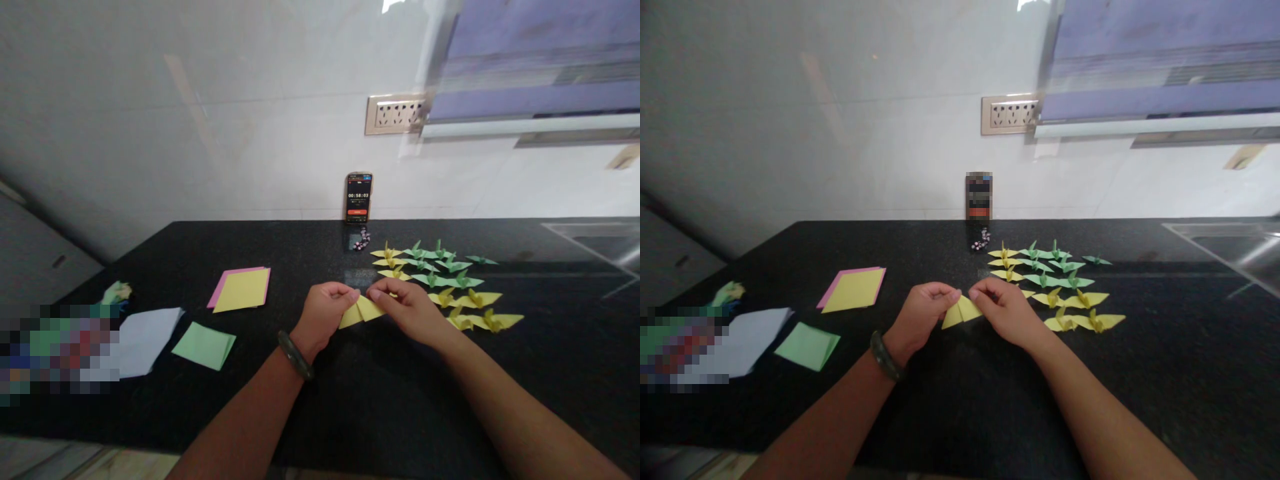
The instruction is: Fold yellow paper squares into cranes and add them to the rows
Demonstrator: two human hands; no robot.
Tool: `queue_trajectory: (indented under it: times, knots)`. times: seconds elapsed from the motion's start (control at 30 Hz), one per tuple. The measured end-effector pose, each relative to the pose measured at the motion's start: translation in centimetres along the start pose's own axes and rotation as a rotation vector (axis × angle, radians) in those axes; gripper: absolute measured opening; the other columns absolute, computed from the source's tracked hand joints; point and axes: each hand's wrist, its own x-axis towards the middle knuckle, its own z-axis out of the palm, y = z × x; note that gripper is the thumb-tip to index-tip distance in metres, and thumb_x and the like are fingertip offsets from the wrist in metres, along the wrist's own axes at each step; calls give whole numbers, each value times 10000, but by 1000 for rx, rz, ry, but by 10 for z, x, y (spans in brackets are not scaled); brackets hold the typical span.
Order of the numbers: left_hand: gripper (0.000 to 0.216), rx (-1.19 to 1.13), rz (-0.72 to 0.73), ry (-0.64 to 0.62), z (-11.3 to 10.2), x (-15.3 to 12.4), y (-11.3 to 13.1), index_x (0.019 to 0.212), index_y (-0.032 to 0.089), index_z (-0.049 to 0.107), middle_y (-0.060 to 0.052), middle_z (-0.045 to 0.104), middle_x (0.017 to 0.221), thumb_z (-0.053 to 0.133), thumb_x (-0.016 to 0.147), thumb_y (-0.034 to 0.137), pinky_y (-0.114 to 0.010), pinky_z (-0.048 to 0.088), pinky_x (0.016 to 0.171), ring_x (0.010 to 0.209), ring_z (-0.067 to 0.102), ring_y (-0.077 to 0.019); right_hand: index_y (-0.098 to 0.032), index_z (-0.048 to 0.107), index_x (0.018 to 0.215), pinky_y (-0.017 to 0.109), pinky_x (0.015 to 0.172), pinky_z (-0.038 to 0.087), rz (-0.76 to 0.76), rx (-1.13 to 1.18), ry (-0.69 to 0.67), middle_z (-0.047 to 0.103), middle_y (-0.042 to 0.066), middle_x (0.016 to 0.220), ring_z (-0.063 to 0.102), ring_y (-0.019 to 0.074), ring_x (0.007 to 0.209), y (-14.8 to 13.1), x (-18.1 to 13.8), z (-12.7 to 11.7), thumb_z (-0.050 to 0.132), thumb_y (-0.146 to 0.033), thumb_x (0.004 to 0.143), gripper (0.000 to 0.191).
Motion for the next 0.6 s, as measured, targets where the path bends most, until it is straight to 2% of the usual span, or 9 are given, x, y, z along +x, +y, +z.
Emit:
queue_trajectory:
  times: [0.07,0.17,0.33,0.6]
  knots:
    - [201,38,34,10,2,-1,0,623,116,646,1,571,517,678,610,314,-209,321,455,463,451,-84,-143,622,728,221,517,373,66,13,-63,550,-10,594,474,108,549,1,0,2,496,-317,814,231]
    - [174,80,73,15,4,-2,-1,615,120,660,-17,606,548,678,606,292,-219,351,483,500,488,-104,-132,624,686,211,489,338,88,39,-119,512,-23,556,425,91,517,2,-1,4,508,-333,799,258]
    - [167,122,96,3,5,-2,-2,603,125,659,-22,610,551,665,622,291,-222,359,490,511,503,-114,-132,614,619,206,466,307,145,112,-117,464,-37,512,380,78,484,5,0,5,533,-340,769,270]
    - [198,97,119,40,2,-1,-2,628,123,641,-5,579,553,655,651,318,-215,342,484,505,467,-97,-121,652,626,214,469,327,267,218,-85,528,-25,508,422,83,472,3,-1,1,571,-316,714,229]
